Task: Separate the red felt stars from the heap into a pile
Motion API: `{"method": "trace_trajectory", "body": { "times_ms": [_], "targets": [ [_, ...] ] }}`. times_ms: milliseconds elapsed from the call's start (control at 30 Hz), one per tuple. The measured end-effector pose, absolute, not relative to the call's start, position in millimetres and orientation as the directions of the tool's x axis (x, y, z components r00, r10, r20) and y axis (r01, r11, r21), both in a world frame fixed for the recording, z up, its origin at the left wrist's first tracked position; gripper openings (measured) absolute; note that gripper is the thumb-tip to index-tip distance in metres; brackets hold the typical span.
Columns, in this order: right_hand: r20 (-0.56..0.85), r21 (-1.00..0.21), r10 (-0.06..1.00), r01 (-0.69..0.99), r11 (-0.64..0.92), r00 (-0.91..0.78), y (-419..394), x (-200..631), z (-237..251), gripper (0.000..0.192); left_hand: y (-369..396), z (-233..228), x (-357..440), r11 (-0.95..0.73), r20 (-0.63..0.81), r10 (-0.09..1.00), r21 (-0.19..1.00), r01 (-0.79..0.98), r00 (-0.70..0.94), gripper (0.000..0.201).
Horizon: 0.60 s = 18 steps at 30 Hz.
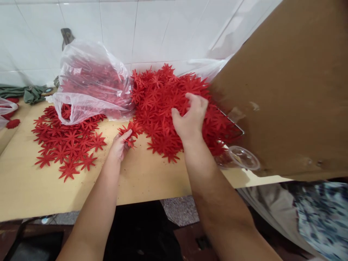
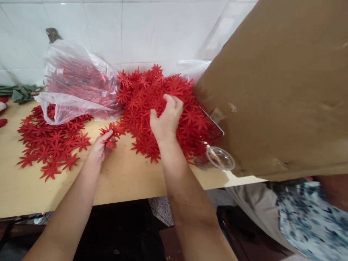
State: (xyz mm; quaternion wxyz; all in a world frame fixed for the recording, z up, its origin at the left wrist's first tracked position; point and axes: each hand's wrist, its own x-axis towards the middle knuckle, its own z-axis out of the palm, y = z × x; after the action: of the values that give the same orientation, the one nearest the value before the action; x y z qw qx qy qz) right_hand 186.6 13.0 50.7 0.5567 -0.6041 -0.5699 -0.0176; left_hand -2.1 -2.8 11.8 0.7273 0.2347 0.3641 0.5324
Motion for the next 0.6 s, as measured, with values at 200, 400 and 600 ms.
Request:
{"method": "trace_trajectory", "body": {
  "times_ms": [200, 400, 600],
  "targets": [
    [0.468, -0.713, 0.884, 0.582, 0.39, -0.019, -6, 134, 35, 0.028, -5, 11, -1, 0.296, -0.208, 0.955, 0.704, -0.645, 0.21, 0.018],
    [0.25, -0.939, 0.968, 0.238, 0.247, -0.022, -5, 102, 11, 0.015, 0, 6, -1, 0.347, -0.304, 0.934, 0.658, -0.668, 0.186, 0.017],
    [0.185, -0.981, 0.98, 0.078, 0.179, 0.077, -1, 113, 16, 0.02, -4, 13, 2, 0.281, -0.271, 0.955, 0.71, -0.645, 0.117, 0.012]
  ]
}}
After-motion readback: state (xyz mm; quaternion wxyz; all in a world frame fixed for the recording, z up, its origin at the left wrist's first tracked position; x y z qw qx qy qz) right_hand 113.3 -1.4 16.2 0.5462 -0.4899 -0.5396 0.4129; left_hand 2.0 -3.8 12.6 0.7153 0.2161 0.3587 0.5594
